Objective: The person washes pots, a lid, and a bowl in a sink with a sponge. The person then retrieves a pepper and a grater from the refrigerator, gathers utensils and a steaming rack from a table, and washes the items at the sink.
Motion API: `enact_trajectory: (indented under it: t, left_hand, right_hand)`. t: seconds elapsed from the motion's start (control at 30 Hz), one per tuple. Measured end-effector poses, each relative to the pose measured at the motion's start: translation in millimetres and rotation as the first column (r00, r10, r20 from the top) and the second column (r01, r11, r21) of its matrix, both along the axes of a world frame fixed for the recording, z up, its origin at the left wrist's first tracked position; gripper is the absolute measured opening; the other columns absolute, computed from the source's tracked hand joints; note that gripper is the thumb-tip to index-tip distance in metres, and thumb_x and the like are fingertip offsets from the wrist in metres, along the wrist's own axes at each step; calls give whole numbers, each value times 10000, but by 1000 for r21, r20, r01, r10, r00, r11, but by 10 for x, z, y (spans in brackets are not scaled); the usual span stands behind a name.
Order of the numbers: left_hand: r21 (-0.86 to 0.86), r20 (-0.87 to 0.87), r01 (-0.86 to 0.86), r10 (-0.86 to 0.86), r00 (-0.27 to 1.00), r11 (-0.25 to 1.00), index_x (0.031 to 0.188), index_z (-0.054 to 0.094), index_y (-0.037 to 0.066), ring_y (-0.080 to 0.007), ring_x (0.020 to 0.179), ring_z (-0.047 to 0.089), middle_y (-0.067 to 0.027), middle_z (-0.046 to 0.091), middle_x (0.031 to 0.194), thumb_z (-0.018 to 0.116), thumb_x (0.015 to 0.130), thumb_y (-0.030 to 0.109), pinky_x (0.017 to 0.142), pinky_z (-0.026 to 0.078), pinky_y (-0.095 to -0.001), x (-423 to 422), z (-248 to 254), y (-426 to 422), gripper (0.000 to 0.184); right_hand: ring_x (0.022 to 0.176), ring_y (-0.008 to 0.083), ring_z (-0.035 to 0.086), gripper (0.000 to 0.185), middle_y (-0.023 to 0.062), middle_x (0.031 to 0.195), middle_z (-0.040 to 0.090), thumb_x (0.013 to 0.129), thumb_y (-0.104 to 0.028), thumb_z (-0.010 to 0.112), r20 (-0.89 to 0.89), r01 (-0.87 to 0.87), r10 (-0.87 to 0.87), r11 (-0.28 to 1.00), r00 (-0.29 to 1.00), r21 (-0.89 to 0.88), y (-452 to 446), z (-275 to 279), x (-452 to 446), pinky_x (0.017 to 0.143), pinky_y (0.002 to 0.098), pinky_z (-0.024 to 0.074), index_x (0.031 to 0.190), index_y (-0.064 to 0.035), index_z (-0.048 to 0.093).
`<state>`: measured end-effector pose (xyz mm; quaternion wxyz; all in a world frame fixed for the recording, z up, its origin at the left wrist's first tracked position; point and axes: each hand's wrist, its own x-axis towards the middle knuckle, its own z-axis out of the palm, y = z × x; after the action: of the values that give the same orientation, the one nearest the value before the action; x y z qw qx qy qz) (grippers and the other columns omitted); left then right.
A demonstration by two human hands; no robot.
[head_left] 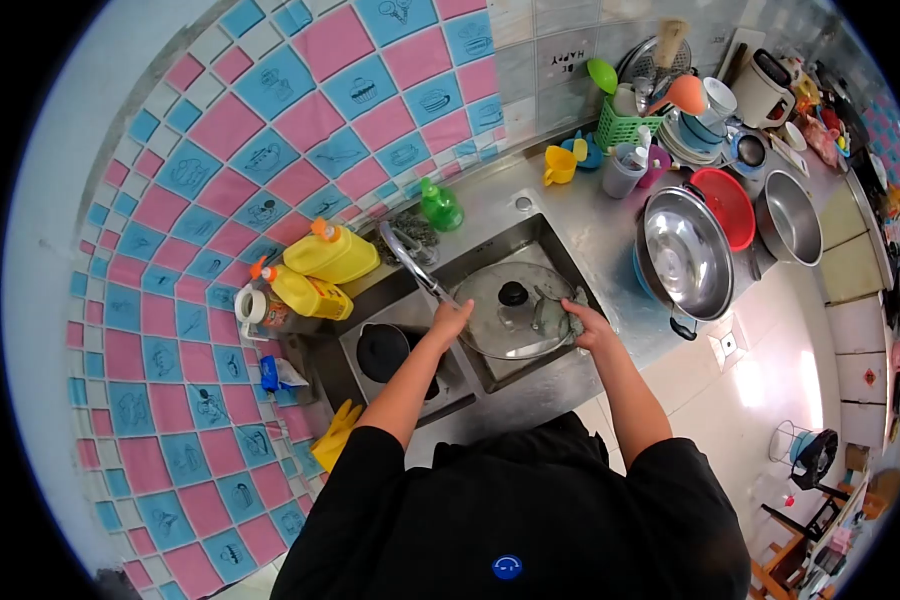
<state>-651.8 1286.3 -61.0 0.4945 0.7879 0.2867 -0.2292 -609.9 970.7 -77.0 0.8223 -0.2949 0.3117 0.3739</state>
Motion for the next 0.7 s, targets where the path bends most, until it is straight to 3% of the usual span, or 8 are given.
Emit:
enact_trajectory:
  t: [0.1,0.17,0.33,0.37,0.43,0.5,0.6,0.7]
  left_hand:
    - [-599,-99,-284,283,954,749,1413,261,40,-341,1031,618,-248,523,1249,639,864,326,743,562,-364,-102,373,112,725]
    - [-821,-355,-475,369,859,318,1452,203,137,-367,1081,589,-270,509,1254,595,885,174,797,564,-404,-110,483,224,690]
    - [-942,-179,-221,181,967,254,1479,21,277,-398,1088,576,-311,508,1232,525,886,21,822,551,-435,-385,879,149,819]
    - [-948,-161,-205,190,968,243,1480,-22,299,-404,1085,577,-319,518,1215,523,883,4,823,548,-441,-446,941,76,861]
    - [-930,-100,-155,177,979,332,1478,-35,304,-409,1088,575,-323,507,1227,506,883,-14,826,544,-439,-522,1007,-39,866]
    - [-916,-41,-101,160,986,387,1474,-61,327,-402,1061,592,-316,531,1199,520,877,-11,817,540,-447,-517,1001,-151,898]
    - [-852,-55,-126,152,987,508,1474,-46,331,-388,1041,605,-303,549,1177,537,878,18,810,543,-448,-495,963,-263,891]
    - [-801,0,-106,178,984,589,1468,175,190,-346,986,632,-252,585,1135,560,865,29,781,553,-439,-508,961,-308,733]
  right_hand:
    - [978,265,624,336,119,1069,636,872,-164,644,-39,-144,149,985,988,100,-11,-80,19,833,452,534,1168,-31,557]
    - [1000,263,618,348,112,1104,626,875,-177,642,-56,-239,250,959,967,151,19,-175,43,856,450,521,1178,-32,553]
    - [1073,236,583,493,132,1204,582,857,-275,673,145,-512,545,833,826,-210,260,-588,384,912,420,467,1225,13,516]
    - [1115,248,554,604,157,1258,541,849,-356,652,160,-499,649,699,744,-512,410,-513,442,953,409,429,1248,63,477]
    - [1201,274,484,699,184,1346,465,857,-429,585,265,-550,784,593,561,-588,699,-486,594,1010,391,369,1311,75,417]
    - [1325,289,344,726,206,1443,341,864,-459,526,401,-370,808,564,432,-739,1116,-715,663,1077,360,284,1371,37,370]
    - [1398,315,191,731,196,1508,206,893,-554,405,407,-309,880,468,244,-828,1516,184,513,1134,372,151,1414,-45,343]
    - [1410,330,143,704,183,1518,181,923,-579,287,461,-134,888,458,12,-879,1647,671,219,1144,391,111,1424,-87,342]
